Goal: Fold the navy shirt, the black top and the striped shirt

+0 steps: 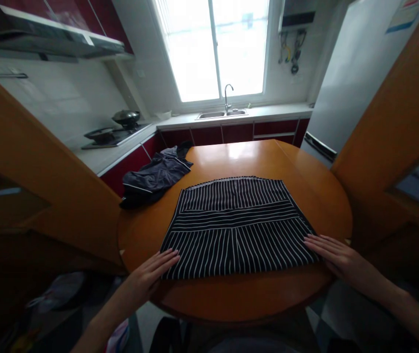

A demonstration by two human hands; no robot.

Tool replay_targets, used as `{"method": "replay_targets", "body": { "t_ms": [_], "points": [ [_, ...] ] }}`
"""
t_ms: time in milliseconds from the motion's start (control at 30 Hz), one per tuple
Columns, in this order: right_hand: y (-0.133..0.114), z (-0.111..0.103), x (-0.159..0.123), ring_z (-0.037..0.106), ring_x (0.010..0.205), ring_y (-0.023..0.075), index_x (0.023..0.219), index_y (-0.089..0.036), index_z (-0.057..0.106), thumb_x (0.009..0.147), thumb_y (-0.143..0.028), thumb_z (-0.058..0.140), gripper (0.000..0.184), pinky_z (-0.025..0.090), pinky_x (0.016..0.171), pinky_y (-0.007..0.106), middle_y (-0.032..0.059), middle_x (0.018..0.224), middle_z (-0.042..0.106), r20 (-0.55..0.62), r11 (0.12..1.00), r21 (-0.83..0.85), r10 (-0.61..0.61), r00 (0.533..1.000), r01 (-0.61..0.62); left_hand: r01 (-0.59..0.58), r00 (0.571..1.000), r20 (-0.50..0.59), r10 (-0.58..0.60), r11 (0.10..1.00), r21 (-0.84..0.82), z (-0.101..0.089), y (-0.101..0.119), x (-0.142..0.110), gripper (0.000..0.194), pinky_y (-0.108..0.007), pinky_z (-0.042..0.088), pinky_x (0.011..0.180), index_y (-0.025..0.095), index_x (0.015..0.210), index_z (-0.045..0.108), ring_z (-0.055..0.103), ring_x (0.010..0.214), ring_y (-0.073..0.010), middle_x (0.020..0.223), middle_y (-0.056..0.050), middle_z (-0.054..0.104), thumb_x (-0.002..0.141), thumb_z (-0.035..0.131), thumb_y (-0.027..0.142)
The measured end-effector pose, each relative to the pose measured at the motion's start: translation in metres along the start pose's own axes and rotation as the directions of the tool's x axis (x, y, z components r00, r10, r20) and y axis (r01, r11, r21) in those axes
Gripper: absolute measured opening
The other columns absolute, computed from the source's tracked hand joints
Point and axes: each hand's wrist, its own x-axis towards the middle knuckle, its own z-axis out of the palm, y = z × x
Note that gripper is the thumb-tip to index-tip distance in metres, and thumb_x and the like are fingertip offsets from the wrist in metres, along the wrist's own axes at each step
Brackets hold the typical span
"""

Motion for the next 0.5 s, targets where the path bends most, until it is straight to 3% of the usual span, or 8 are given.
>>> {"method": "replay_targets", "body": {
  "t_ms": [133, 267, 367, 500],
  "points": [
    [0.007, 0.007, -0.004, 0.053, 0.133, 0.0197, 0.148, -0.032, 0.047, 0.095, -0.009, 0.046, 0.058, 0.046, 0.113, 0.039, 0.0012, 0.148, 0.054, -0.084, 1.000, 0.008, -0.023, 0.996, 0.024, -0.018, 0.994, -0.108, 0.013, 0.999, -0.044, 0.012, -0.012, -0.009, 0.059, -0.040, 0.045, 0.112, 0.031, 0.145, 0.052, 0.053, 0.134, -0.0193, 0.144, -0.002, 0.058, 0.093, 0.043, 0.005],
    [0.013, 0.009, -0.007, 0.060, 0.127, 0.0229, 0.136, -0.031, 0.062, 0.095, -0.017, 0.049, 0.045, 0.051, 0.107, 0.042, 0.0025, 0.139, 0.062, -0.114, 0.995, 0.096, 0.031, 0.993, -0.020, 0.003, 0.993, -0.116, -0.020, 0.990, -0.144, 0.013, -0.019, -0.013, 0.048, -0.043, 0.044, 0.113, 0.030, 0.136, 0.062, 0.056, 0.132, -0.0206, 0.138, -0.004, 0.063, 0.095, 0.045, 0.011],
    [0.012, -0.003, -0.007, 0.060, 0.126, 0.0272, 0.127, -0.033, 0.068, 0.094, -0.022, 0.051, 0.039, 0.052, 0.105, 0.048, 0.0031, 0.136, 0.064, -0.063, 0.968, 0.225, 0.128, 0.990, -0.111, 0.049, 0.995, -0.067, -0.072, 0.956, -0.290, -0.001, -0.016, -0.010, 0.042, -0.046, 0.046, 0.111, 0.032, 0.132, 0.066, 0.056, 0.131, -0.0234, 0.134, -0.005, 0.065, 0.096, 0.047, 0.019],
    [0.013, -0.029, 0.001, 0.062, 0.122, 0.0313, 0.118, -0.045, 0.072, 0.092, -0.034, 0.053, 0.034, 0.056, 0.100, 0.051, -0.0002, 0.129, 0.069, -0.011, 0.880, 0.413, 0.261, 0.965, -0.234, 0.135, 0.990, 0.024, -0.139, 0.875, -0.465, -0.037, -0.006, 0.004, 0.034, -0.050, 0.048, 0.107, 0.036, 0.125, 0.071, 0.056, 0.131, -0.0290, 0.132, -0.005, 0.067, 0.096, 0.052, 0.032]
  ]
}}
